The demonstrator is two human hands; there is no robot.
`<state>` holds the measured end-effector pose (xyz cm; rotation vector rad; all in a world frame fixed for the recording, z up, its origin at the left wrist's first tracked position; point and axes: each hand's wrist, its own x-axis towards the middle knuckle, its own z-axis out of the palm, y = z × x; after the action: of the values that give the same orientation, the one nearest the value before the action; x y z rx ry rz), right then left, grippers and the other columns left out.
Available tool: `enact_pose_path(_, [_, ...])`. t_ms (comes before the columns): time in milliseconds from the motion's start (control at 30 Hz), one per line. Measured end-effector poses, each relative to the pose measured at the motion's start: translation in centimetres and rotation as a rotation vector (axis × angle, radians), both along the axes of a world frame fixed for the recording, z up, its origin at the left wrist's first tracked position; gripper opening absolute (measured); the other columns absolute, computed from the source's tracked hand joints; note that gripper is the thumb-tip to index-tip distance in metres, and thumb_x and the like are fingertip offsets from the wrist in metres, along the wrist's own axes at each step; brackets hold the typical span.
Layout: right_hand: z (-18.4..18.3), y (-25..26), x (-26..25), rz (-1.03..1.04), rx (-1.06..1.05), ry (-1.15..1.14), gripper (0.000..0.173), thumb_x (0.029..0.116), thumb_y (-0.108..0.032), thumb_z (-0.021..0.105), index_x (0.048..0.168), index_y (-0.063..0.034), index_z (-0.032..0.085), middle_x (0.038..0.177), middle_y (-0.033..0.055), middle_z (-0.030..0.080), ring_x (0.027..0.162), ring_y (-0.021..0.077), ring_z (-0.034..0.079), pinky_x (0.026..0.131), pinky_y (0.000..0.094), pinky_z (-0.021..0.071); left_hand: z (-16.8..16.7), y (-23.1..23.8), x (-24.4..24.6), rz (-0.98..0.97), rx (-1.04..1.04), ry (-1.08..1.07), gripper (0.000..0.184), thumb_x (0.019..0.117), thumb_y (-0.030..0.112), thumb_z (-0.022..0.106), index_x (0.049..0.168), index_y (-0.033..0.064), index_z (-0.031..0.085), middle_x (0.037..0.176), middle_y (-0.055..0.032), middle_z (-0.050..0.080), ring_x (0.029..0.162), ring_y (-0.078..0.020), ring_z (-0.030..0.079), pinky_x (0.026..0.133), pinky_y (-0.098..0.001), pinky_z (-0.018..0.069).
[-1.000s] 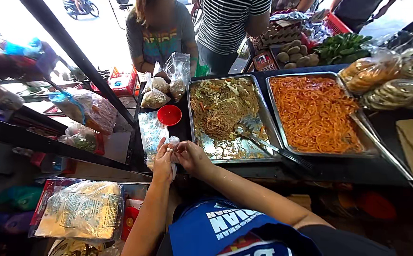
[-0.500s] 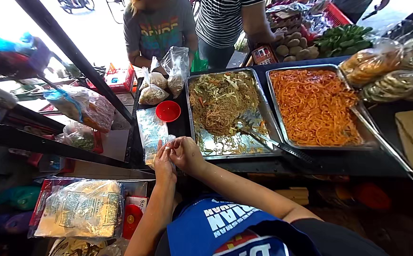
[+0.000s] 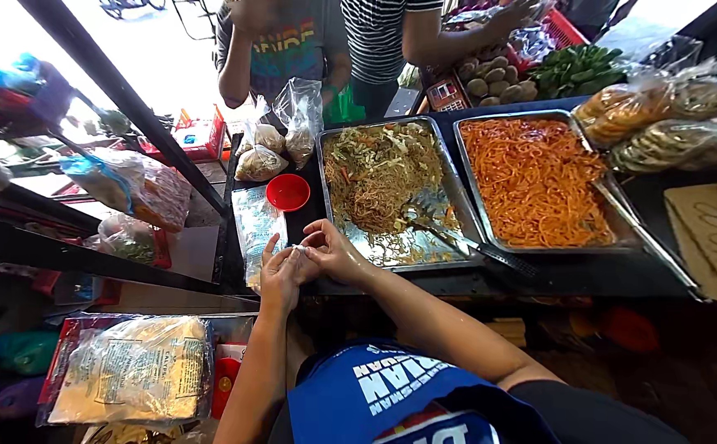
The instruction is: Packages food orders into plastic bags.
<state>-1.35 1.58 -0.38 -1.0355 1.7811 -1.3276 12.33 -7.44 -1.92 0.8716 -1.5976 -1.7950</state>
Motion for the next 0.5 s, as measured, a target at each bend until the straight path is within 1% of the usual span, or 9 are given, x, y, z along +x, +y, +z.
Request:
enact_pose_path(67, [0.3, 0.2, -0.1, 0.0, 0.038, 0.066, 0.047, 0.0954, -0.021, 0.072, 0.133, -0.0063, 0.049, 0.098, 0.0037, 0.072, 0.093, 0.0153, 0.069, 0.1, 0.0478, 0.05, -1.3, -0.2, 0.5, -0.005, -0.333, -0.135, 0.018, 0.097, 0.019, 0.065, 0.096, 0.0094, 0.08, 0.159, -0.0134, 0.041, 0.148, -0.024, 0.034, 0.122, -0.0433, 0.028])
enact_pose_path(100, [0.2, 0.2, -0.1, -0.017, 0.044, 0.101, 0.045, 0.0936, -0.018, 0.073, 0.13, -0.0064, 0.049, 0.094, 0.0029, 0.073, 0.091, 0.015, 0.069, 0.102, 0.049, 0.0483, -1.8, -0.1, 0.7, 0.018, -0.499, -0.171, 0.017, 0.0967, 0.023, 0.068, 0.095, 0.0126, 0.081, 0.157, -0.0149, 0.044, 0.151, -0.03, 0.03, 0.124, -0.0496, 0.0226])
enact_pose_path(167, [0.2, 0.1, -0.1, -0.054, 0.049, 0.111, 0.039, 0.0909, -0.011, 0.074, 0.121, -0.006, 0.049, 0.089, 0.0039, 0.072, 0.085, 0.0152, 0.07, 0.09, 0.0438, 0.0548, -2.1, 0.4, 0.5, 0.113, -0.781, -0.204, 0.015, 0.0931, 0.026, 0.072, 0.089, 0.0161, 0.082, 0.149, -0.0173, 0.053, 0.148, -0.0418, 0.031, 0.121, -0.0622, 0.0177])
enact_pose_path(200, [0.1, 0.0, 0.0, -0.068, 0.045, 0.091, 0.037, 0.0899, -0.009, 0.074, 0.117, -0.0063, 0.049, 0.088, 0.0043, 0.072, 0.082, 0.0147, 0.071, 0.082, 0.0393, 0.0582, -2.1, 0.7, 0.4, 0.162, -0.861, -0.211, 0.014, 0.0909, 0.026, 0.073, 0.085, 0.0171, 0.082, 0.145, -0.0171, 0.057, 0.146, -0.0432, 0.033, 0.12, -0.0638, 0.0179])
enact_pose_path(267, [0.2, -0.2, 0.3, -0.09, 0.012, 0.053, 0.034, 0.0877, -0.007, 0.073, 0.111, -0.0078, 0.048, 0.086, 0.0036, 0.071, 0.08, 0.0136, 0.07, 0.076, 0.0361, 0.0583, -2.0, 0.9, 0.1, 0.22, -0.849, -0.209, 0.015, 0.0877, 0.022, 0.072, 0.077, 0.013, 0.078, 0.14, -0.0171, 0.06, 0.142, -0.0389, 0.04, 0.119, -0.057, 0.0253])
enact_pose_path(300, [0.2, -0.3, 0.5, -0.092, -0.014, 0.059, 0.033, 0.087, -0.008, 0.073, 0.11, -0.0082, 0.048, 0.087, 0.0027, 0.07, 0.082, 0.0139, 0.069, 0.081, 0.0381, 0.0562, -2.1, 1.0, -0.1, 0.213, -0.771, -0.203, 0.017, 0.0891, 0.02, 0.07, 0.078, 0.0082, 0.074, 0.138, -0.0178, 0.059, 0.138, -0.0354, 0.044, 0.118, -0.0516, 0.0311])
enact_pose_path(367, [0.3, -0.7, 0.8, -0.076, -0.072, 0.1, 0.032, 0.0862, -0.009, 0.073, 0.109, -0.008, 0.05, 0.09, 0.0024, 0.07, 0.09, 0.0151, 0.067, 0.092, 0.0436, 0.051, -2.3, 0.7, -0.3, 0.135, -0.539, -0.161, 0.017, 0.0954, 0.015, 0.063, 0.097, -0.0019, 0.065, 0.14, -0.0215, 0.055, 0.137, -0.0311, 0.047, 0.116, -0.0449, 0.0372])
enact_pose_path(433, [0.8, -1.3, 0.7, -0.047, -0.089, 0.134, 0.031, 0.0862, -0.008, 0.072, 0.108, -0.0084, 0.05, 0.092, 0.002, 0.07, 0.093, 0.0144, 0.066, 0.099, 0.0464, 0.0467, -2.5, 0.6, -0.3, 0.059, -0.393, -0.1, 0.029, 0.0992, 0.013, 0.061, 0.123, -0.0032, 0.06, 0.145, -0.0204, 0.051, 0.14, -0.0268, 0.045, 0.117, -0.0416, 0.0387])
enact_pose_path(500, [1.7, -2.0, 0.2, -0.018, -0.111, 0.176, 0.03, 0.0872, -0.007, 0.07, 0.109, -0.0073, 0.05, 0.091, 0.0026, 0.07, 0.091, 0.0138, 0.067, 0.096, 0.0459, 0.0483, -2.3, 0.6, -0.6, 0.027, -0.387, -0.104, 0.028, 0.0997, 0.013, 0.061, 0.122, -0.0032, 0.067, 0.14, -0.0187, 0.058, 0.137, -0.0266, 0.048, 0.117, -0.0422, 0.0377])
